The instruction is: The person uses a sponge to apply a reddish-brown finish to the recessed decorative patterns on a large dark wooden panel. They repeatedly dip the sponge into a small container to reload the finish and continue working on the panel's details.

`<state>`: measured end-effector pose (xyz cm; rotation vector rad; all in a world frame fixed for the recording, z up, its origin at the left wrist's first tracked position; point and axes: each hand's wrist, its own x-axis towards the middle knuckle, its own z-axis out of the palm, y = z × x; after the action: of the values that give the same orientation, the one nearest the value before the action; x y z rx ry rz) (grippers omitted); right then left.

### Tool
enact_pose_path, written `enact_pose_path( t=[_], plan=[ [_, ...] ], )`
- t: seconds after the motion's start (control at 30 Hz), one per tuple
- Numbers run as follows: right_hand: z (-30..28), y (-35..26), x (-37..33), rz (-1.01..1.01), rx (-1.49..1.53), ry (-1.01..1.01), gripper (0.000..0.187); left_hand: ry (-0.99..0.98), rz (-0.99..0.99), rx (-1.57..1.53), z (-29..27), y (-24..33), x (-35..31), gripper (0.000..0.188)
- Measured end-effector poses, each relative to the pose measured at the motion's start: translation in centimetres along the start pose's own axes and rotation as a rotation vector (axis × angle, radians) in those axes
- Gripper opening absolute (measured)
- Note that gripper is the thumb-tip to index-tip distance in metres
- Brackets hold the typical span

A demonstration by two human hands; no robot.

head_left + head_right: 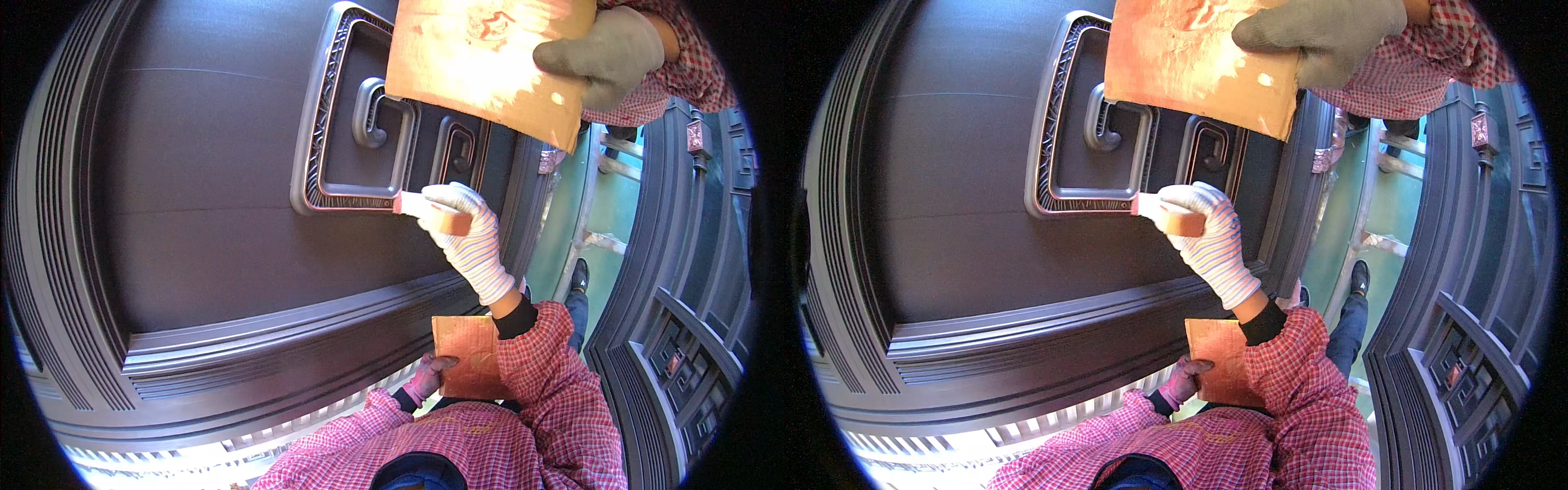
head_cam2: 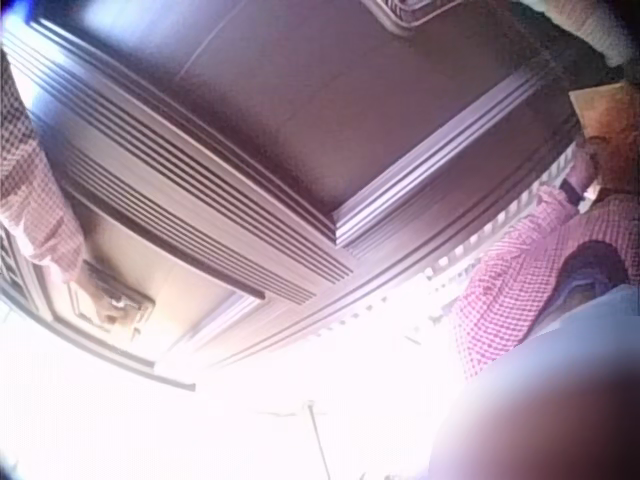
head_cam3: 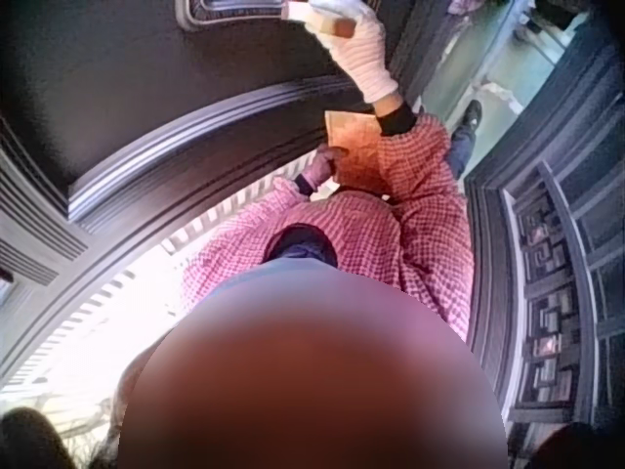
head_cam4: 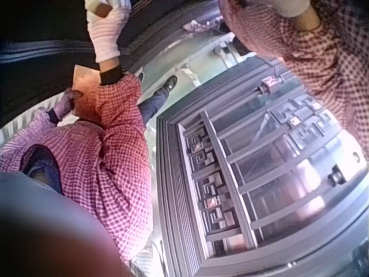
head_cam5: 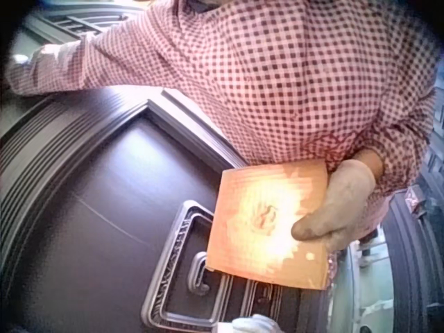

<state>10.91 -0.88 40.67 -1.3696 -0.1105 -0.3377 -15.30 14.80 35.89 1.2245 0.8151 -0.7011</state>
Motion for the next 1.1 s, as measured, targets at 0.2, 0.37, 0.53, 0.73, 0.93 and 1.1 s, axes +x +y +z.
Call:
enact_pose_path(
  t=[0.2,0.37,0.53,0.73,0.93,1.1],
  plan=[
    [-0.1,0.1,0.8,0.356,0.395,0.137,0.03,0.021,-0.04,-0.011,0.8,0.7,-0.2,0.027],
    [0.1,0.4,4.3,0.264,0.295,0.223,0.024,-0.041,-0.045,0.014,0.4,0.9,-0.1,0.029],
    [0.8,1.7,5.2,0.279,0.355,0.186,0.024,-0.025,-0.027,0.015,-0.1,0.1,0.1,0.028],
    [0.3,0.3,1.7,0.379,0.466,0.061,0.032,-0.012,-0.005,0.066,-0.8,-0.4,0.6,0.026],
    [-0.5,-0.1,4.0,0.317,0.357,0.15,0.032,0.009,-0.089,-0.03,-0.4,-0.2,0.5,0.032],
    [0.2,1.1,5.1,0.324,0.337,0.157,0.031,0.011,-0.056,-0.038,-0.2,-0.1,0.4,0.029]
  ],
)
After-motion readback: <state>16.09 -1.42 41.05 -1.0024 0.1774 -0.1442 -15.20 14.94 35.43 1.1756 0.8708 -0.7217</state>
